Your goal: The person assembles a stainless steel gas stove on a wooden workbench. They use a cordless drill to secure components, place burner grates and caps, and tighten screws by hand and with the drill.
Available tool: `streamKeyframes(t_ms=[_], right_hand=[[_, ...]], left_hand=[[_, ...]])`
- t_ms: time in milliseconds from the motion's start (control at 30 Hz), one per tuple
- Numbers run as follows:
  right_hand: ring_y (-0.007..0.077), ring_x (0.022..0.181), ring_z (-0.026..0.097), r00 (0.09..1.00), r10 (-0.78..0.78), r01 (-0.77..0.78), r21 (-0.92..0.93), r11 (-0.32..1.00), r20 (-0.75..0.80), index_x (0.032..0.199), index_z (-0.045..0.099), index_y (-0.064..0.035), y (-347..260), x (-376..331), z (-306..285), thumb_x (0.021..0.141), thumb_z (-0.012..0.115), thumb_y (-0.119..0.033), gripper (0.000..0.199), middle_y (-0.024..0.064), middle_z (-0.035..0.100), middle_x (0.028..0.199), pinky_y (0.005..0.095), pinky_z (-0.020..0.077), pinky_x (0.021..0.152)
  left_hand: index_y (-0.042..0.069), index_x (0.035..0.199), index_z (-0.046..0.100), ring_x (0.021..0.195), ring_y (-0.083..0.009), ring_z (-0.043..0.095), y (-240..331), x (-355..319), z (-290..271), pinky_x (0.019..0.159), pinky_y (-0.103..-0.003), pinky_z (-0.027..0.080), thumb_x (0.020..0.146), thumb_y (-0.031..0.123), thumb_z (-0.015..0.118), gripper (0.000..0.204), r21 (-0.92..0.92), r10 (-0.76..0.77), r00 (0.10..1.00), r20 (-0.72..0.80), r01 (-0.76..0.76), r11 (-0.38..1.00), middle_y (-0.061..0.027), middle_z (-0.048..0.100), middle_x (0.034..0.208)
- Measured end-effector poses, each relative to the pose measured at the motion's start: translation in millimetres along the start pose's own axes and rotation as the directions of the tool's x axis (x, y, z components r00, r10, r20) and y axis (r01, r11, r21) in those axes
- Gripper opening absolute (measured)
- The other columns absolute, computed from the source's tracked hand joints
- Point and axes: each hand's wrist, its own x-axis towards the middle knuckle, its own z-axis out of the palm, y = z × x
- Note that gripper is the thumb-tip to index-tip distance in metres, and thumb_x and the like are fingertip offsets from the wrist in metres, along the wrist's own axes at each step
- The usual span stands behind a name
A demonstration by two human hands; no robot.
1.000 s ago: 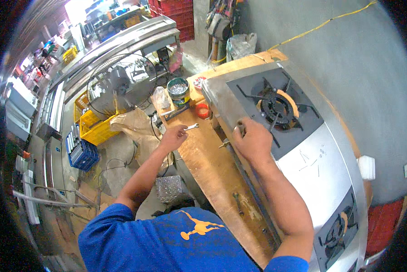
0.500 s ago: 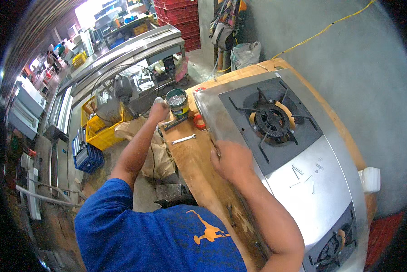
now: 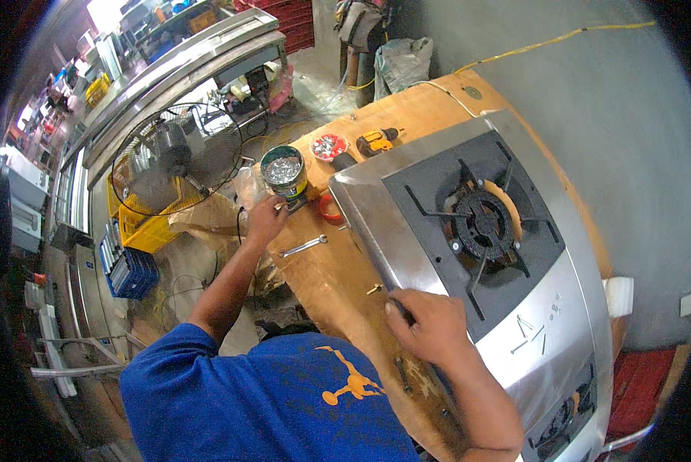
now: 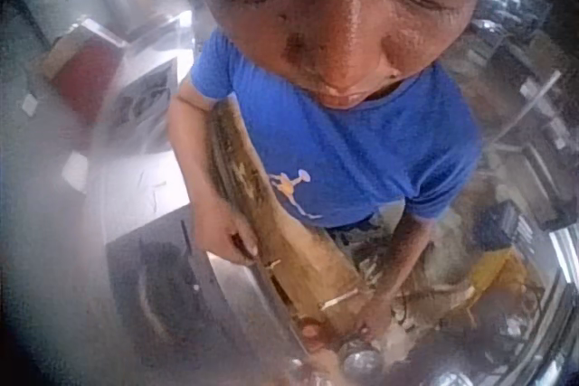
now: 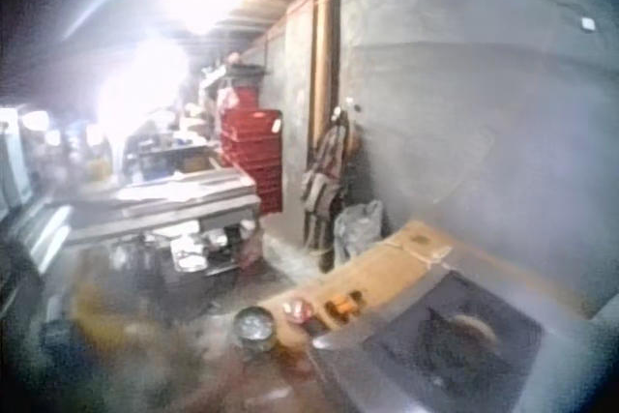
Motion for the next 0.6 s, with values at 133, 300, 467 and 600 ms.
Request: streamKeyframes(t_ms=[133, 300, 467, 600], right_hand=[[0.0321, 0.072, 0.068, 0.996, -0.070, 0.070, 0.001, 0.998, -0.063, 0.096, 0.071, -0.0100, -0.2, 2.7, 0.3, 0.086, 0.065, -0.027, 0.021, 0.0119, 0.070, 0.081, 0.0420, 0.0538, 0.064], [0.0320, 0.080, 0.071, 0.998, -0.041, 0.044, 0.068, 0.997, -0.042, 0.090, 0.071, -0.0026, 4.0, -0.5, 1.3, 0.082, 0.069, -0.017, 0.017, 0.0164, 0.072, 0.089, 0.0389, 0.0558, 0.073], [0.0334, 0.083, 0.071, 0.995, -0.024, 0.038, 0.143, 0.989, -0.101, 0.094, 0.069, -0.0013, 9.3, -5.2, 8.1, 0.082, 0.071, -0.012, 0.016, 0.0193, 0.071, 0.088, 0.0372, 0.0549, 0.077], [0.0291, 0.084, 0.071, 0.991, -0.022, 0.040, 0.129, 0.991, -0.135, 0.095, 0.069, 0.0006, 16.2, -5.6, 12.7, 0.085, 0.071, -0.013, 0.017, 0.0184, 0.072, 0.092, 0.0352, 0.0539, 0.080]], left_hand=[[0.007, 0.101, 0.070, 0.083, -0.0337, 0.065, 13.9, 25.5, -38.7, 0.073, -0.045, 0.050, 0.085, 0.025, 0.066, 0.024, -0.075, 0.049, 0.986, -0.160, -0.061, 0.995, -0.0150, 0.068, 0.089], [0.005, 0.106, 0.070, 0.079, -0.0266, 0.069, -3.1, 58.2, -81.1, 0.072, -0.037, 0.053, 0.087, 0.023, 0.067, 0.027, -0.209, 0.071, 0.971, -0.229, -0.120, 0.971, -0.0149, 0.070, 0.087], [0.003, 0.110, 0.069, 0.080, -0.0221, 0.070, -52.8, -12.8, -82.4, 0.074, -0.034, 0.054, 0.087, 0.021, 0.065, 0.030, -0.294, -0.195, 0.961, -0.197, 0.132, 0.947, -0.0141, 0.073, 0.092], [0.002, 0.107, 0.070, 0.083, -0.0244, 0.070, -96.8, -117.5, -55.0, 0.077, -0.035, 0.054, 0.086, 0.024, 0.065, 0.031, -0.314, -0.452, 0.885, -0.115, 0.399, 0.861, -0.0148, 0.072, 0.090]])
